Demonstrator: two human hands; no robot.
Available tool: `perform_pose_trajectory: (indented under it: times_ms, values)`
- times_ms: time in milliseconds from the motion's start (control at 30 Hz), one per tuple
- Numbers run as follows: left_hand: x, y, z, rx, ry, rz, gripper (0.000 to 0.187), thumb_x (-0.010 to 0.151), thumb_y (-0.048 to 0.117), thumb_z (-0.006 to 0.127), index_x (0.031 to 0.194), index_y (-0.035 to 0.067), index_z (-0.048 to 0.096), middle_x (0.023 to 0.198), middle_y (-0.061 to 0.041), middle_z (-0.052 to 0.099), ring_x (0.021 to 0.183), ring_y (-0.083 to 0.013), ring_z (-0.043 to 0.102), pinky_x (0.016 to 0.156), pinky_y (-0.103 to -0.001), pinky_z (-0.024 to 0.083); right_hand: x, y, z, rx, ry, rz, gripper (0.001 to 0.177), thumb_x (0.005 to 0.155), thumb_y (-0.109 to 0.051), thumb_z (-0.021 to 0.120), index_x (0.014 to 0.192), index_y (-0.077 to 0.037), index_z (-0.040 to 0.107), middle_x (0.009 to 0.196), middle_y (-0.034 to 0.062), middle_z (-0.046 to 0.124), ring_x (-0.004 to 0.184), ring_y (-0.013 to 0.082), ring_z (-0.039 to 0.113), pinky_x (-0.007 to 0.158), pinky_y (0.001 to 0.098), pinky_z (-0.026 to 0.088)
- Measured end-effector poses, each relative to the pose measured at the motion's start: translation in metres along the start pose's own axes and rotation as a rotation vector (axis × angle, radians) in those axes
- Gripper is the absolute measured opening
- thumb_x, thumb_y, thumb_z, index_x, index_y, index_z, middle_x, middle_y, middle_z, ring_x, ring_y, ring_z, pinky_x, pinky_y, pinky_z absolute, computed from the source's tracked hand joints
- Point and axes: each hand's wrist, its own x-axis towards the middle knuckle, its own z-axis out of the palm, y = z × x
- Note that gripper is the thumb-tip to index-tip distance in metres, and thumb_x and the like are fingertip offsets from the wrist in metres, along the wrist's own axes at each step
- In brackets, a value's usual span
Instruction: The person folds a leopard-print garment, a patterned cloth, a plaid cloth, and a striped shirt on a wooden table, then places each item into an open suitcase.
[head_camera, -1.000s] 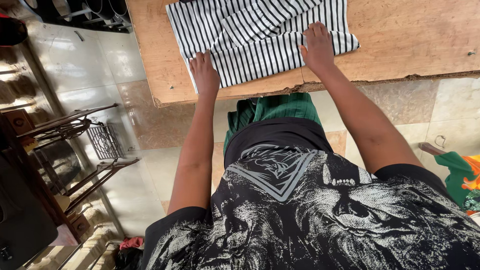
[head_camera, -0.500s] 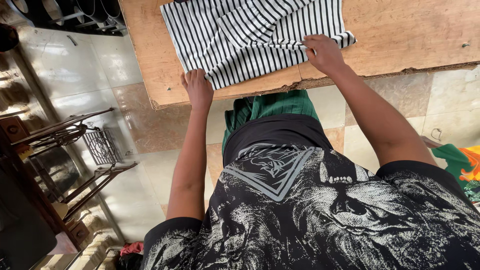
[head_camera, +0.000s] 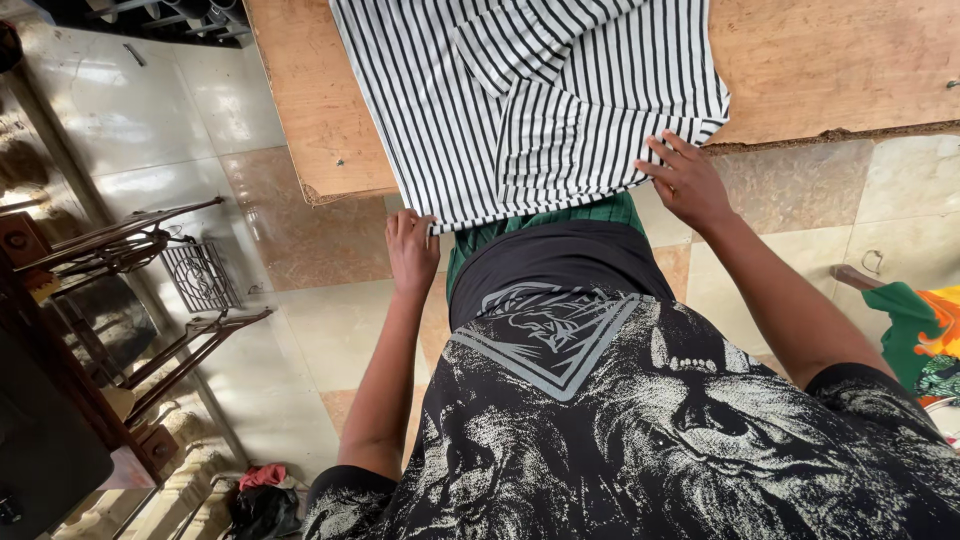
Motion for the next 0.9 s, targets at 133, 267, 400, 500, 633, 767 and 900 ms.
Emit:
perform_pose_trajectory:
  times_ms: [133,267,400,500,633,767,900]
  values:
    - [-0.006,-0.004,0.004,-0.003,-0.017,-0.001,0.03,0.076,-0.002,0.076,0.104,0.006,0.074,0.11,-0.012,0.057,0.112,-0.0355,0.054,0.099,-0.05,0.044,-0.005,-0.002,0.003,0.007,0.014,0.014,0.033,0.098,-0.01,0.066,0.128,-0.02,0.074,0.152,0.008,0.06,0.148,0.0295,0.048,0.116,0.0453,0.043]
    - [0.003,-0.007,-0.003,-0.016,0.025,0.023,0.026,0.078,-0.002,0.075,0.102,0.005,0.072,0.122,-0.014,0.061,0.124,-0.0383,0.052,0.104,-0.052,0.043,0.003,0.001,-0.005,0.052,0.034,0.008,0.029,0.1,-0.007,0.063,0.127,-0.012,0.073,0.145,0.0068,0.065,0.146,0.0293,0.05,0.115,0.0456,0.044]
    - [0.024,-0.012,-0.012,-0.021,0.082,0.053,0.024,0.084,-0.003,0.071,0.107,0.005,0.073,0.121,-0.011,0.068,0.131,-0.0375,0.052,0.109,-0.052,0.042,0.017,0.006,-0.014,0.152,0.116,0.035,0.026,0.104,-0.003,0.059,0.126,-0.007,0.072,0.129,0.0076,0.071,0.14,0.0321,0.056,0.112,0.0471,0.046]
    - [0.045,-0.019,-0.014,-0.144,0.102,-0.041,0.022,0.091,-0.004,0.067,0.112,0.003,0.072,0.114,-0.015,0.068,0.129,-0.0374,0.054,0.107,-0.049,0.045,0.044,0.018,-0.018,0.182,0.198,0.026,0.023,0.106,-0.004,0.059,0.126,-0.005,0.072,0.12,0.0132,0.071,0.129,0.0346,0.061,0.109,0.0484,0.046]
    - [0.087,-0.03,0.001,-0.187,0.071,-0.287,0.016,0.1,0.005,0.065,0.116,0.002,0.069,0.112,-0.014,0.066,0.121,-0.0345,0.056,0.104,-0.046,0.047,0.084,0.035,-0.012,0.105,0.277,0.052,0.016,0.11,-0.01,0.066,0.125,-0.005,0.068,0.119,0.0142,0.071,0.124,0.0326,0.062,0.112,0.051,0.044]
    - [0.114,-0.035,0.028,0.029,0.067,-0.423,0.044,0.094,0.014,0.069,0.134,-0.002,0.055,0.132,-0.019,0.053,0.132,-0.0382,0.042,0.108,-0.05,0.039,0.113,0.043,0.013,-0.093,0.234,0.167,0.038,0.11,-0.014,0.066,0.144,-0.001,0.055,0.147,0.0237,0.053,0.142,0.0403,0.046,0.119,0.0543,0.037]
    - [0.112,-0.034,0.069,0.234,0.052,-0.197,0.072,0.101,0.022,0.069,0.158,-0.002,0.032,0.167,-0.02,0.021,0.152,-0.0422,0.015,0.12,-0.058,0.022,0.118,0.027,0.037,-0.134,0.1,0.159,0.048,0.109,-0.016,0.062,0.153,-0.003,0.048,0.166,0.0249,0.037,0.155,0.042,0.032,0.126,0.0564,0.03]
